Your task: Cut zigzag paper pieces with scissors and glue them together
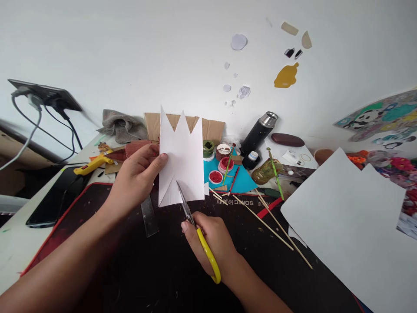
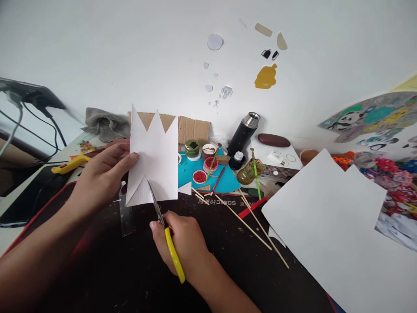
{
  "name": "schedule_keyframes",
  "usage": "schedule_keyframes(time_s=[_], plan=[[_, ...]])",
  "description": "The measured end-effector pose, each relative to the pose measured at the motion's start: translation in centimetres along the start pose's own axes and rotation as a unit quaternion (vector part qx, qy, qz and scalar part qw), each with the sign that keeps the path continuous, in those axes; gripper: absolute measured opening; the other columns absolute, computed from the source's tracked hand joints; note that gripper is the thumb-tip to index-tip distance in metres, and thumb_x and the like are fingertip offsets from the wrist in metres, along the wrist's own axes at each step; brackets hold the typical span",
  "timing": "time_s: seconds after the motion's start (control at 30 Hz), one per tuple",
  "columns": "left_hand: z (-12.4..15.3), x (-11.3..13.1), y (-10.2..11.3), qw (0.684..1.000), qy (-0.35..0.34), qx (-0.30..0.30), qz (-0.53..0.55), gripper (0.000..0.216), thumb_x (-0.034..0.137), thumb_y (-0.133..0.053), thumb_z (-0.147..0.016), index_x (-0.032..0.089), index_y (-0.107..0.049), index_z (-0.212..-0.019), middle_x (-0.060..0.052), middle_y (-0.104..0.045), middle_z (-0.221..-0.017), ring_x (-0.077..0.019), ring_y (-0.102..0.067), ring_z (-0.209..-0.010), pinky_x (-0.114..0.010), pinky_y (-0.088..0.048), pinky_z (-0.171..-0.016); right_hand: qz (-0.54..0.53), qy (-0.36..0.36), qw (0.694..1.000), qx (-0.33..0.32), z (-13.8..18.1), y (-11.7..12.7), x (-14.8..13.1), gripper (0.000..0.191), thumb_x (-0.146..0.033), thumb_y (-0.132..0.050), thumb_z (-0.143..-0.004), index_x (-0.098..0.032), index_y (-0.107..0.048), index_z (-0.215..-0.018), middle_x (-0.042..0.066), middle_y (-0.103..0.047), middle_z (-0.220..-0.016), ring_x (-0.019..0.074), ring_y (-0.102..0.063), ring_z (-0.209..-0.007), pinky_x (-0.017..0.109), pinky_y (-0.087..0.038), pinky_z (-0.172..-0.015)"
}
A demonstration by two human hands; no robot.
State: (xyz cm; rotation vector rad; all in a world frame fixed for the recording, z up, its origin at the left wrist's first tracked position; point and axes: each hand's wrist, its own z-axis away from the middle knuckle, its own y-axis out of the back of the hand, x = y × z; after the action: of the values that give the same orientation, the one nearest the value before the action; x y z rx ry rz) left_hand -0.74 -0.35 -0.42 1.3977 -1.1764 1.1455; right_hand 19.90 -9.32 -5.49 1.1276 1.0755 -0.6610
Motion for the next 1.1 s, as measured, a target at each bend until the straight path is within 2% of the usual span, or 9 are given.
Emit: schedule_keyframes(time_s=[0.2,0.53,0.8,1.03,1.1], plan=[[0.03,-0.48,0.15,1.000,-0.005,0.005,-0.014,0.023,0.041,-0.071,-0.100,0.020,-0.075,-0.110,-0.004,-0.081,-0.104,-0.0191,-0.069,-0.088,-0.026,-0.055,-0.073,0.006,0.005,1.000,-0.001,0.04,0.06,0.00,0.040,-0.039,-0.059,-0.105,-0.024,-0.042,-0.072,-0.006,-0.043,-0.060,0.0111,-0.039,-0.053,0.025,-0.029,-0.054],[-0.01,-0.45,-0.05,1.000,0.001,0.015,-0.012,0.023,0.041,-0.071,-0.099,0.021,-0.076,-0.110,-0.004,-0.082,-0.102,-0.0198,-0.070,-0.085,-0.027,-0.056,-0.069,0.018,0.001,1.000,0.000,0.15,0.07,-0.12,0.037,-0.038,-0.057,-0.105,-0.024,-0.044,-0.074,-0.006,-0.047,-0.061,0.0114,-0.042,-0.053,0.025,-0.030,-0.055],[0.00,-0.42,-0.07,1.000,0.004,0.010,0.003,0.021,0.041,-0.071,-0.098,0.022,-0.074,-0.107,-0.003,-0.081,-0.095,-0.0185,-0.069,-0.075,-0.028,-0.056,-0.066,0.028,0.005,1.000,0.006,0.25,-0.02,-0.18,0.035,-0.036,-0.058,-0.105,-0.024,-0.047,-0.074,-0.005,-0.049,-0.061,0.0117,-0.044,-0.053,0.025,-0.031,-0.056],[0.13,-0.07,-0.04,1.000,0.013,0.010,-0.010,0.020,0.039,-0.070,-0.099,0.021,-0.073,-0.108,-0.005,-0.082,-0.103,-0.0196,-0.071,-0.083,-0.028,-0.056,-0.072,0.012,0.004,1.000,-0.001,0.10,0.03,0.19,0.040,-0.039,-0.060,-0.105,-0.024,-0.043,-0.071,-0.005,-0.048,-0.060,0.0114,-0.043,-0.053,0.024,-0.031,-0.053],[0.08,0.00,-0.07,1.000,0.013,0.010,-0.011,0.020,0.039,-0.070,-0.099,0.021,-0.073,-0.107,-0.005,-0.082,-0.102,-0.0199,-0.070,-0.082,-0.029,-0.056,-0.072,0.011,0.006,1.000,-0.006,0.14,0.08,0.34,0.039,-0.042,-0.061,-0.105,-0.024,-0.048,-0.073,-0.004,-0.052,-0.062,0.0117,-0.047,-0.054,0.024,-0.032,-0.053]])
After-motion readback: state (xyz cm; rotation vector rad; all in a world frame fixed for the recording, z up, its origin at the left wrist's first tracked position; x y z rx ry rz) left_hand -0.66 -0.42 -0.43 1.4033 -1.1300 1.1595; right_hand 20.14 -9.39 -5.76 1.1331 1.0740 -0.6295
